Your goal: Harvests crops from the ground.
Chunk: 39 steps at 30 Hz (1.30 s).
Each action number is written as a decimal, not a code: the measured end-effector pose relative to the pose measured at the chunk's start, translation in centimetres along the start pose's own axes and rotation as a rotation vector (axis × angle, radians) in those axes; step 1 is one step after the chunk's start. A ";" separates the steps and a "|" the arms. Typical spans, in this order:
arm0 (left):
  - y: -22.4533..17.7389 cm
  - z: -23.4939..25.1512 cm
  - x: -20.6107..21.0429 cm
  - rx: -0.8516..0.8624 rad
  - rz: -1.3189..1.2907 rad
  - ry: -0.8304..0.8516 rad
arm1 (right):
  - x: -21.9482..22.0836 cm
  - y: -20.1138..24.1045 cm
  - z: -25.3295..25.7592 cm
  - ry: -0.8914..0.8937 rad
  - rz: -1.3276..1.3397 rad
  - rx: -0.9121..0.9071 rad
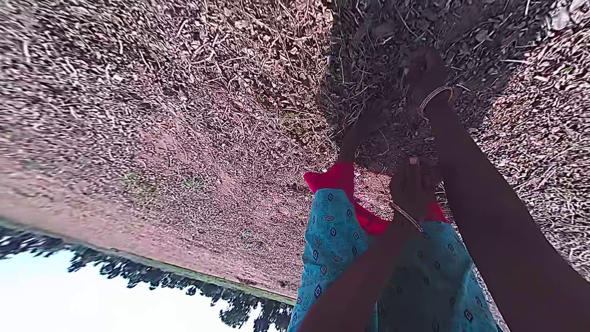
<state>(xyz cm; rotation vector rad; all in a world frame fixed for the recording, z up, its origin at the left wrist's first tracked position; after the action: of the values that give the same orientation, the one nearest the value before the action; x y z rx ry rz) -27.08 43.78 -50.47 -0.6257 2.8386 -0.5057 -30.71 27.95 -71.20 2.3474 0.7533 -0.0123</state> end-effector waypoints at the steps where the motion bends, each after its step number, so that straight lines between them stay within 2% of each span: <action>1: 0.2 0.1 0.0 0.009 0.009 0.000 | 0.0 0.2 0.0 0.026 -0.077 -0.022; 4: 0.0 0.2 -0.2 -0.004 0.056 -0.003 | 1.7 -0.2 -0.2 0.255 -0.413 -0.003; 6: -0.5 0.1 -0.4 -0.007 0.093 -0.010 | 3.5 -1.9 -0.9 0.417 -0.692 0.147; 7: -0.6 0.2 -0.5 -0.008 0.101 -0.010 | 3.9 -3.0 -1.3 0.434 -0.772 0.244; 9: -0.7 0.3 -0.7 -0.006 0.117 -0.008 | 4.2 -4.1 -2.8 0.400 -0.793 0.433; 10: -0.7 0.3 -0.8 -0.006 0.117 -0.013 | 4.2 -4.7 -3.3 0.350 -0.770 0.467; 12: -0.5 0.4 -0.8 0.013 0.114 -0.020 | 4.3 -5.7 -3.7 0.295 -0.716 0.493; 16: -0.1 0.5 -0.4 0.005 0.093 -0.024 | 3.4 -5.8 -4.4 0.315 -0.631 0.512; 19: -0.4 0.5 -0.3 -0.009 0.071 -0.043 | 3.3 -7.0 -3.5 0.400 -0.510 0.396; 22: -0.6 0.5 -0.2 0.017 0.058 -0.058 | 2.2 -5.8 -3.1 0.327 0.050 0.284; 24: -0.6 0.5 -0.1 0.027 0.053 -0.048 | 1.8 -3.5 -2.1 0.249 0.239 0.140; 27: -0.3 0.4 0.1 0.016 0.037 -0.029 | 1.6 0.4 -0.4 0.142 0.158 0.029; 31: -0.3 0.7 0.0 0.039 0.015 -0.052 | 2.3 2.5 2.4 -0.007 -0.239 0.168; 33: -0.6 0.8 -0.3 0.043 0.005 -0.080 | 2.8 3.1 2.8 -0.008 -0.362 0.196; 36: -0.8 1.0 -0.4 0.041 -0.009 -0.091 | 3.3 3.4 2.6 0.001 -0.391 0.187; 39: -0.8 0.9 -0.2 0.016 0.003 -0.082 | 2.5 1.8 3.0 0.015 -0.190 0.081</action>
<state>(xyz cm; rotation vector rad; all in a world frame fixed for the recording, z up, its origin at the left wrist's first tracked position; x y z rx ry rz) -26.42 42.96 -50.97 -0.6249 2.7559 -0.4903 -27.17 26.37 -72.97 2.3450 0.9979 -0.1090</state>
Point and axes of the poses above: each hand's wrist, its own z-axis towards the middle knuckle, its own x-axis out of the palm, y = z × x, the point moved 8 cm from there along z, towards the middle knuckle, and after that the axes turned 15 degrees about z, right-handed, at the moved point
